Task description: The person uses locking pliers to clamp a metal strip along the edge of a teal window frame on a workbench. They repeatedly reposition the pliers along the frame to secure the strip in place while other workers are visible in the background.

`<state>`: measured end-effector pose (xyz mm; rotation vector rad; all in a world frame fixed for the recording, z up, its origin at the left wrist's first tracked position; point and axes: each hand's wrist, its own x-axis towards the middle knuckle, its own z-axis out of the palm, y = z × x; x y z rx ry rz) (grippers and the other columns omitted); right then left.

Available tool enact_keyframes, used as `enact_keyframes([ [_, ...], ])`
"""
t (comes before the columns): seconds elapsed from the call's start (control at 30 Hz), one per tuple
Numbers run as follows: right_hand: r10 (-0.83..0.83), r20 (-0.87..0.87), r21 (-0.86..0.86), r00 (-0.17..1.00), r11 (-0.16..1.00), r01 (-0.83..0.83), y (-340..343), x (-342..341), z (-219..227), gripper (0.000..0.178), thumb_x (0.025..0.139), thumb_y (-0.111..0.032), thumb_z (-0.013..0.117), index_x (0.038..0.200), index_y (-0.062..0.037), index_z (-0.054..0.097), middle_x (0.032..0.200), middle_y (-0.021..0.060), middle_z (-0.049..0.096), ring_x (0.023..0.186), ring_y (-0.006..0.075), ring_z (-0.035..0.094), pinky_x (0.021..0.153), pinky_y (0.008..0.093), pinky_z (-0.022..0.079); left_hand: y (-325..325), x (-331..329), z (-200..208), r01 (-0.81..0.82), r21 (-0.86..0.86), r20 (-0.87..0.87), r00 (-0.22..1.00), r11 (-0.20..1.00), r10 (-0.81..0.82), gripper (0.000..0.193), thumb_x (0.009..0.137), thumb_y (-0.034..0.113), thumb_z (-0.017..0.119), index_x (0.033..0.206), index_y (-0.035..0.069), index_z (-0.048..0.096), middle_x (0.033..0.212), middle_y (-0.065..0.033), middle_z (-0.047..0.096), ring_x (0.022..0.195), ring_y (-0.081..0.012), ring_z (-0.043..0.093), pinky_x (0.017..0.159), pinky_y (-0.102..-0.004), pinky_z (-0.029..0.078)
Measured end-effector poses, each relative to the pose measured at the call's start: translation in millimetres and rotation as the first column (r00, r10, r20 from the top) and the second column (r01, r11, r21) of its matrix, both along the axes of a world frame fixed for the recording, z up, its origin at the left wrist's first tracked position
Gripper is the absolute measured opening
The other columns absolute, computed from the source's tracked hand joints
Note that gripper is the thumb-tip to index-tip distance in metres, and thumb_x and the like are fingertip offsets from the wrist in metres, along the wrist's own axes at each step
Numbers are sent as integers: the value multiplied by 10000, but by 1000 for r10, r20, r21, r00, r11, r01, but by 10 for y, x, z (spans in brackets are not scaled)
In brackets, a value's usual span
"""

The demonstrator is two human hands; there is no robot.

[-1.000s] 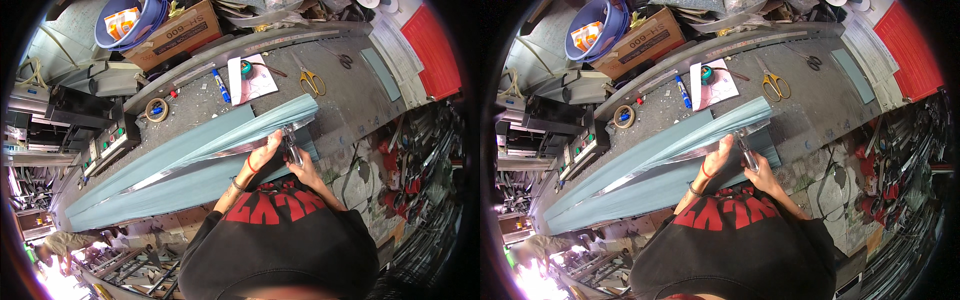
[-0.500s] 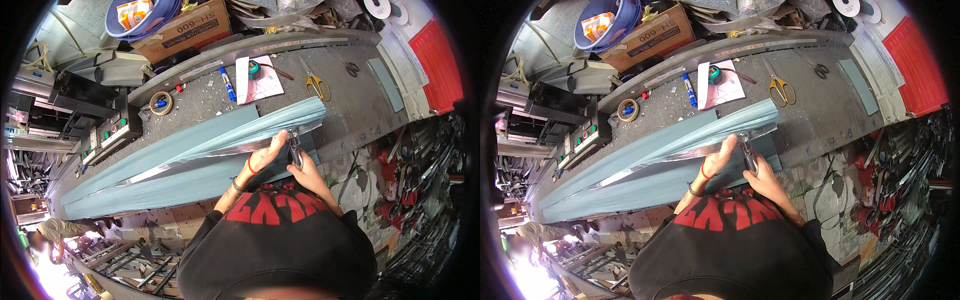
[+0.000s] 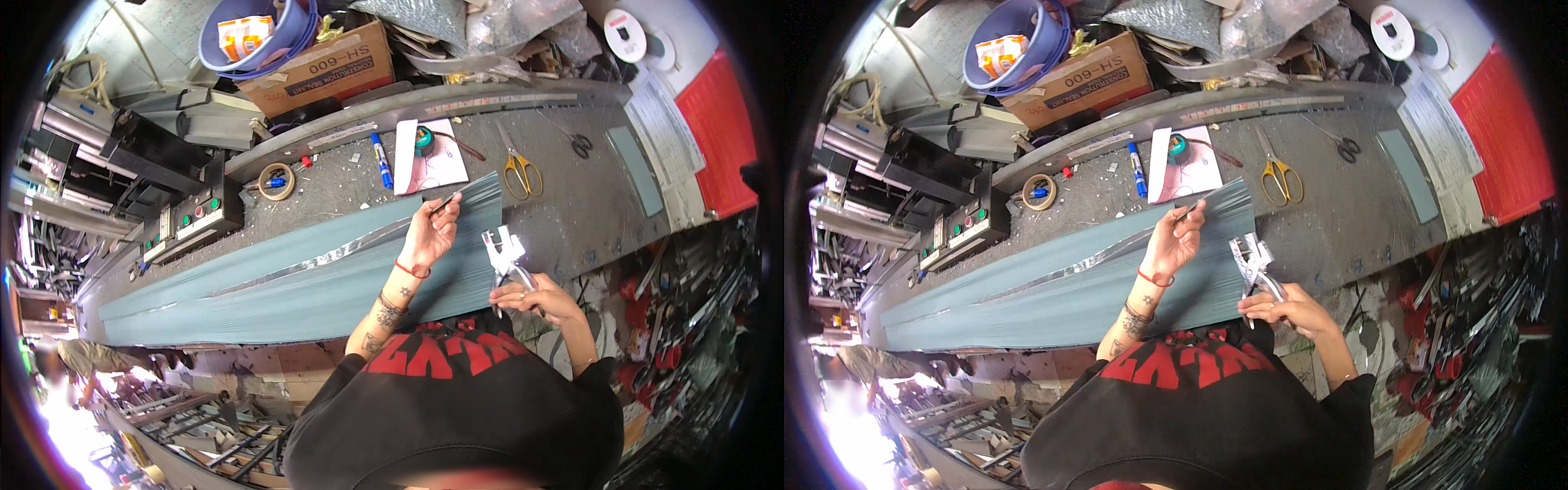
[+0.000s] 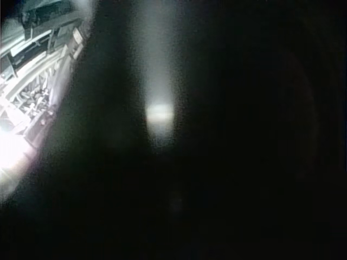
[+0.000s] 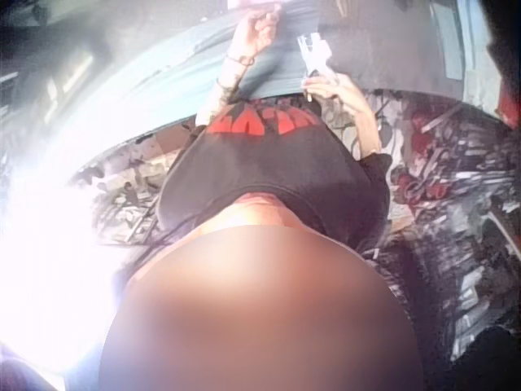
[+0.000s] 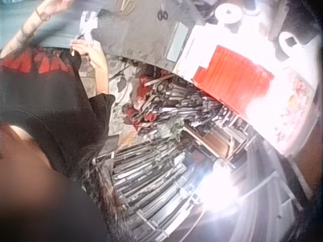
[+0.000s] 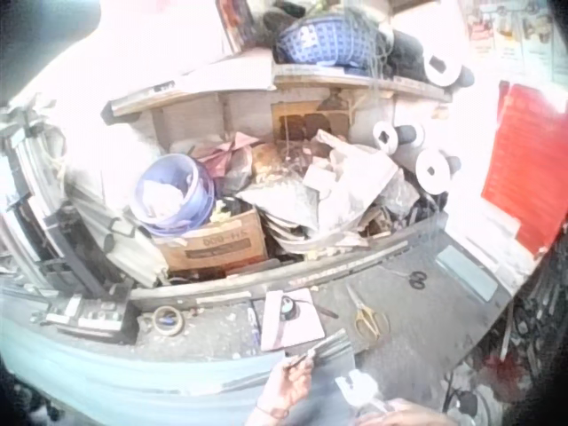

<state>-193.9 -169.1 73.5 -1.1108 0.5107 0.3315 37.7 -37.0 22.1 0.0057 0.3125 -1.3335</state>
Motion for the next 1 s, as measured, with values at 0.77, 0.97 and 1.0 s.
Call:
enact_keyframes([
  [0.77, 310, 115, -287, 944, 920, -267, -722, 529, -393, 609, 579, -38, 616, 1163, 1, 447, 785, 108, 610, 691, 185, 569, 637, 245, 466, -34, -365, -588, -11, 98, 562, 826, 995, -47, 517, 954, 528, 307, 609, 144, 311, 579, 87, 203, 453, -20, 198, 378, -181, 177],
  [0.97, 471, 228, -266, 852, 872, -411, -410, 725, -628, 603, 605, -20, 617, 1177, -17, 429, 797, 100, 591, 681, 177, 559, 634, 249, 467, 9, -497, -709, -196, 95, 810, 585, 976, 39, 504, 967, 453, 299, 625, 96, 396, 544, 12, 333, 501, -132, 331, 533, -270, 335],
  [1.0, 484, 241, -263, 841, 867, -423, -378, 725, -639, 602, 609, -17, 617, 1179, -20, 426, 799, 98, 587, 679, 176, 558, 634, 249, 467, -2, -501, -732, -200, 91, 819, 572, 975, 41, 490, 966, 433, 308, 628, 91, 407, 544, 4, 350, 500, -136, 340, 539, -279, 343],
])
